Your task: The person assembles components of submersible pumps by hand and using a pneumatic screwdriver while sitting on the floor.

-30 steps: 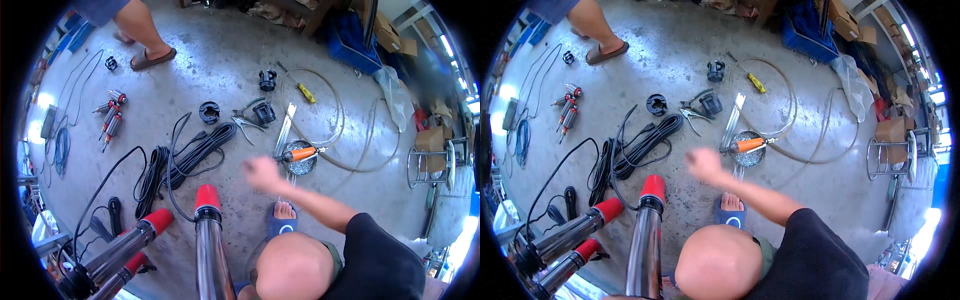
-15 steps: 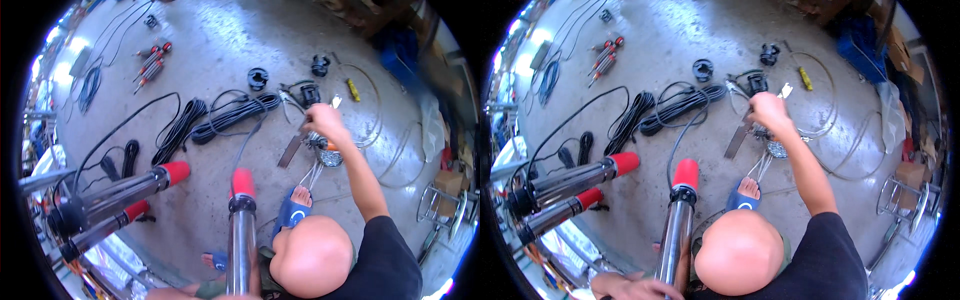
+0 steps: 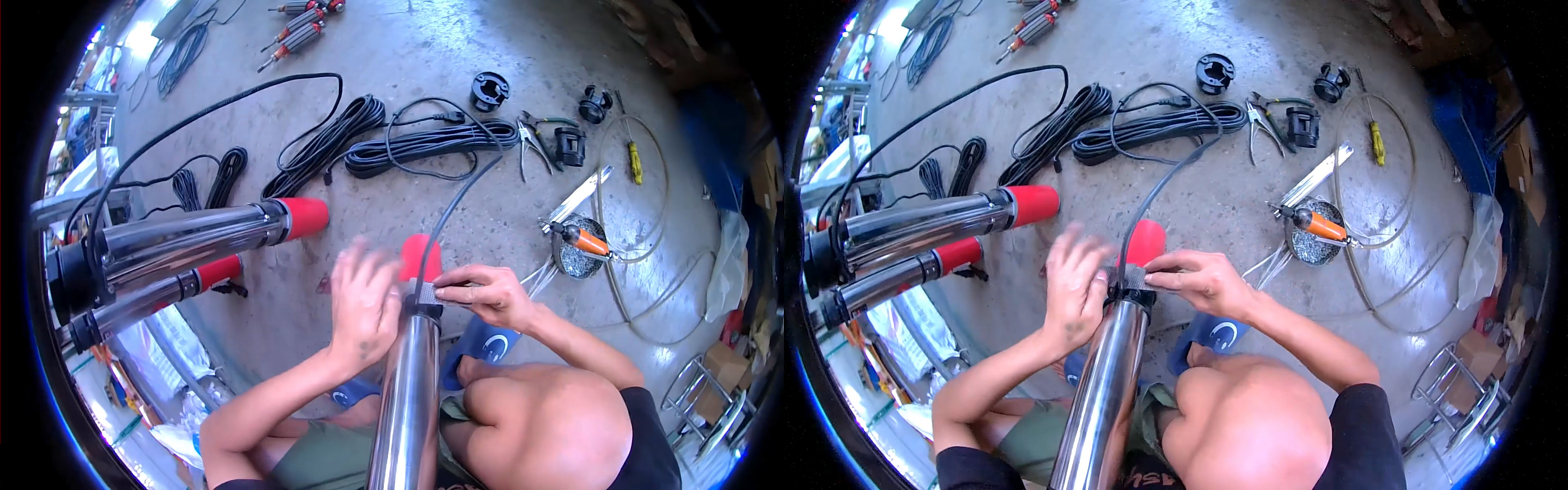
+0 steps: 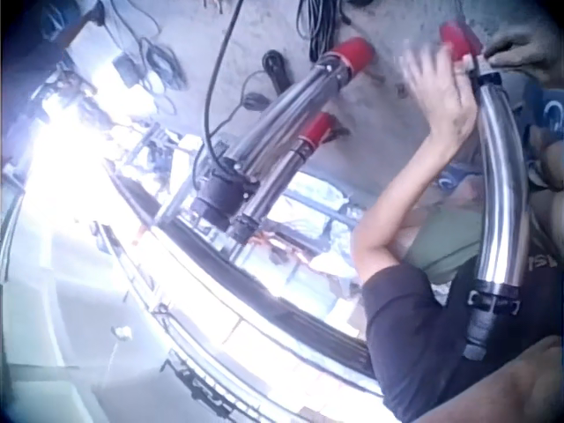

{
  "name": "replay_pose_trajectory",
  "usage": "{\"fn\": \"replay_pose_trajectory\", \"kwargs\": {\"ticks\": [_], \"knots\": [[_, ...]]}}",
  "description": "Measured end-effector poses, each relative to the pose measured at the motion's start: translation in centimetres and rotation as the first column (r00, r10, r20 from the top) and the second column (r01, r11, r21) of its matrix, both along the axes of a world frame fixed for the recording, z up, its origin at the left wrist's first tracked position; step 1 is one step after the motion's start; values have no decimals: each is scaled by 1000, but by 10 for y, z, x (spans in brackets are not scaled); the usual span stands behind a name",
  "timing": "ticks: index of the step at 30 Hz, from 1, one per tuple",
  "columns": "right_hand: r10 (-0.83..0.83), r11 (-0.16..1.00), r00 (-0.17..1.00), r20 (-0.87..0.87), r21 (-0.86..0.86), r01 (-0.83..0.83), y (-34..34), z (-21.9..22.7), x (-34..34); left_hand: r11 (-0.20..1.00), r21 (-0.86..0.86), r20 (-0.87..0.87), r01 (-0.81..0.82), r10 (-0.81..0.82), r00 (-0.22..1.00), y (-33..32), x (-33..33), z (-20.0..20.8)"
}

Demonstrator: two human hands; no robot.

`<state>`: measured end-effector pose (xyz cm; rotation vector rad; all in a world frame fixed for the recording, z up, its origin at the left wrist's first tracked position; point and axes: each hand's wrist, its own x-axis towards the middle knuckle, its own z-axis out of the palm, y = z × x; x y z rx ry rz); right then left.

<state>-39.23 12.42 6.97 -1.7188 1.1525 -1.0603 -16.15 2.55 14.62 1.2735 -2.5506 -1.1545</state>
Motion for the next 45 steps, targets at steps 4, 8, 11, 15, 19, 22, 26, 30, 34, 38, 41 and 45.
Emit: {"fn": "replay_pose_trajectory", "kwargs": {"ticks": [4,8,11,15,19,22,26,30,34,38,41,45], "knots": [[10,985,999,45,171,-18,0,13,-4,980,197,-148,15,15,989,3,6,0],[-5,920,990,139,388,-50,11,29,-6,947,177,-144,267,-244,959,-8,20,12],[3,935,998,57,355,-24,16,31,0,890,78,-14,449,-449,893,-12,15,23],[73,950,996,52,300,-85,11,32,-4,897,-112,83,427,-419,904,9,17,14],[117,957,992,-47,273,-100,8,24,-4,911,-218,97,350,-337,937,18,10,8],[174,949,979,-107,283,-138,6,29,-9,918,-216,99,333,-319,943,19,9,8],[180,971,952,-248,198,-132,5,44,-9,944,-169,16,284,-285,958,24,15,-1],[307,950,815,-491,106,-295,-4,53,-7,949,-181,-97,258,-278,956,24,20,-11],[408,836,704,-581,-71,-544,-45,52,-11,945,-197,-146,261,-291,945,22,14,-12],[336,804,719,-609,-212,-555,-79,21,-6,954,-188,-153,232,-261,953,23,14,-13],[415,792,824,-387,-291,-536,-88,11,-11,986,-38,-143,160,-164,976,30,17,-15],[440,862,897,37,-299,-410,-66,-21,3,943,300,-354,-146,252,901,41,41,-60]]}}
